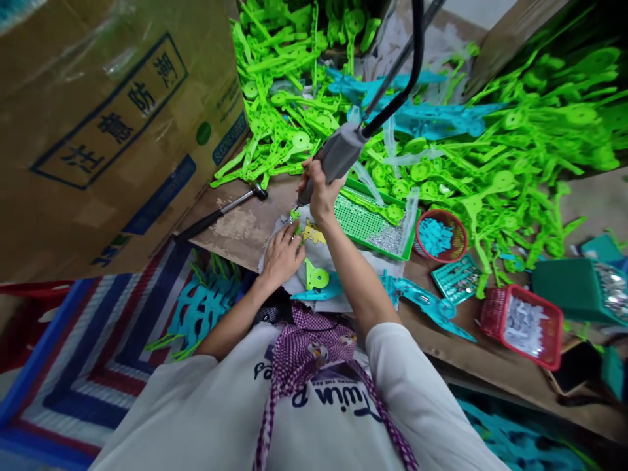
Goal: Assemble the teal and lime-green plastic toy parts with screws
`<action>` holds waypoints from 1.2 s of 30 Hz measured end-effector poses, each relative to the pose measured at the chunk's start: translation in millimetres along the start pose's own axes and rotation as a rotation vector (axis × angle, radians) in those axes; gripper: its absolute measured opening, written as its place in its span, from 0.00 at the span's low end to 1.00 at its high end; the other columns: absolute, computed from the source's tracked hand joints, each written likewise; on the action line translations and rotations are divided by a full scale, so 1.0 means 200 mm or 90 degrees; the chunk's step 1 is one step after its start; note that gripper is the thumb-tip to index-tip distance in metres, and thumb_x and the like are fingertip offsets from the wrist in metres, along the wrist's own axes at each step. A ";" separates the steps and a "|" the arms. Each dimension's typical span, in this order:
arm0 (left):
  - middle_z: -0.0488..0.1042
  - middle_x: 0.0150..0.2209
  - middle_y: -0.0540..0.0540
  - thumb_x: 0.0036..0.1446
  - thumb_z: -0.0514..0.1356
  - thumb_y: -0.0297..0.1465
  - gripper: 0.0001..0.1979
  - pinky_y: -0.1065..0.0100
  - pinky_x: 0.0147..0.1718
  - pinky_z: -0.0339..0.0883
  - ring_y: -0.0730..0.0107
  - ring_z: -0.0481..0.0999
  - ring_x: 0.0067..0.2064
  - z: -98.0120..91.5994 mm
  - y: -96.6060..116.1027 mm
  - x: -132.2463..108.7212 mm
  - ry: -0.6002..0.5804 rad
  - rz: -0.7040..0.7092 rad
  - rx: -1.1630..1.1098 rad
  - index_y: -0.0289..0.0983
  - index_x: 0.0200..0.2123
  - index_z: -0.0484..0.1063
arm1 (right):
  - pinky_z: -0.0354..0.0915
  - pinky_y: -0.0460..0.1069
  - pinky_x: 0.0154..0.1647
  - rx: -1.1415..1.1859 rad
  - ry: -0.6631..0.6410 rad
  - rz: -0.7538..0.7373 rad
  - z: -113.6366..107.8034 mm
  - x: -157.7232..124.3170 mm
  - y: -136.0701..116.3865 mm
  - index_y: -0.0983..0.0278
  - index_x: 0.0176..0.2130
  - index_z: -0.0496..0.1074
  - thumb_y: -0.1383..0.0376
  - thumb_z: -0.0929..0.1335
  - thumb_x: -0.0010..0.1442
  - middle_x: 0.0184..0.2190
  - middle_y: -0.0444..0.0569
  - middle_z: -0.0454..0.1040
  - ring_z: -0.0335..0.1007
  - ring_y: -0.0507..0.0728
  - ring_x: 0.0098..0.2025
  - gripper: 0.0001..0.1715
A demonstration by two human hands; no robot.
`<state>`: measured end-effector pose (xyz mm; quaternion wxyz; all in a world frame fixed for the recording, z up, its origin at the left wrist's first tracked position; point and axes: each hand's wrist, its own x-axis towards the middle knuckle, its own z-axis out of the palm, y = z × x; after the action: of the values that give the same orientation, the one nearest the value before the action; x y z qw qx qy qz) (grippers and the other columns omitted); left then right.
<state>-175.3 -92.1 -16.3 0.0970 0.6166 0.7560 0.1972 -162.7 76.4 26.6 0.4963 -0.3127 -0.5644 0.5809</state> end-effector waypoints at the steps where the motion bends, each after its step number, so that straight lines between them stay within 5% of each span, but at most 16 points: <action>1: 0.64 0.68 0.42 0.68 0.52 0.32 0.13 0.53 0.62 0.65 0.55 0.63 0.68 0.00 0.00 0.00 -0.002 0.000 0.001 0.38 0.49 0.73 | 0.69 0.47 0.22 0.001 0.004 0.010 0.00 0.00 0.00 0.60 0.35 0.74 0.39 0.69 0.55 0.21 0.40 0.67 0.71 0.51 0.21 0.28; 7: 0.64 0.68 0.42 0.68 0.53 0.32 0.13 0.53 0.63 0.64 0.55 0.62 0.68 -0.01 0.01 0.00 -0.010 -0.006 0.006 0.38 0.50 0.73 | 0.71 0.48 0.23 -0.022 -0.026 0.012 0.02 0.00 0.02 0.60 0.33 0.73 0.39 0.69 0.55 0.19 0.39 0.66 0.72 0.52 0.22 0.28; 14: 0.65 0.67 0.40 0.67 0.54 0.31 0.13 0.53 0.62 0.64 0.53 0.62 0.68 -0.01 0.02 0.00 -0.026 -0.024 0.008 0.37 0.49 0.74 | 0.72 0.50 0.27 -0.126 -0.182 -0.031 0.07 -0.02 0.00 0.61 0.27 0.69 0.40 0.70 0.55 0.17 0.39 0.63 0.70 0.52 0.23 0.28; 18: 0.67 0.66 0.40 0.66 0.54 0.31 0.15 0.53 0.62 0.65 0.52 0.63 0.68 0.00 0.02 0.00 -0.026 -0.028 0.000 0.38 0.53 0.73 | 0.71 0.51 0.28 -0.136 -0.181 -0.051 0.08 -0.05 0.03 0.60 0.27 0.68 0.39 0.73 0.49 0.20 0.39 0.64 0.71 0.54 0.27 0.29; 24: 0.67 0.66 0.39 0.67 0.52 0.32 0.13 0.50 0.61 0.65 0.51 0.65 0.67 0.02 -0.01 0.00 0.022 -0.001 -0.030 0.37 0.49 0.74 | 0.67 0.49 0.22 -0.075 -0.048 -0.015 0.04 -0.01 -0.06 0.60 0.28 0.69 0.36 0.68 0.54 0.18 0.39 0.63 0.65 0.51 0.20 0.31; 29: 0.65 0.68 0.44 0.67 0.53 0.34 0.14 0.51 0.62 0.64 0.55 0.64 0.67 0.04 -0.03 0.00 0.047 0.002 -0.049 0.39 0.52 0.72 | 0.66 0.50 0.22 0.013 0.107 -0.113 -0.19 0.06 -0.19 0.58 0.34 0.70 0.33 0.65 0.55 0.20 0.40 0.62 0.68 0.52 0.21 0.33; 36: 0.64 0.69 0.41 0.68 0.53 0.35 0.15 0.51 0.63 0.62 0.55 0.63 0.68 0.04 -0.04 0.00 0.033 0.006 -0.057 0.38 0.54 0.71 | 0.67 0.51 0.24 -0.078 0.154 -0.074 -0.44 0.13 -0.08 0.59 0.37 0.70 0.32 0.65 0.53 0.23 0.41 0.65 0.71 0.53 0.23 0.35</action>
<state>-179.2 -92.2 -25.8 0.1035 0.6100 0.7457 0.2473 -85.9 129.7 31.9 0.5734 -0.3771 -0.5522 0.4734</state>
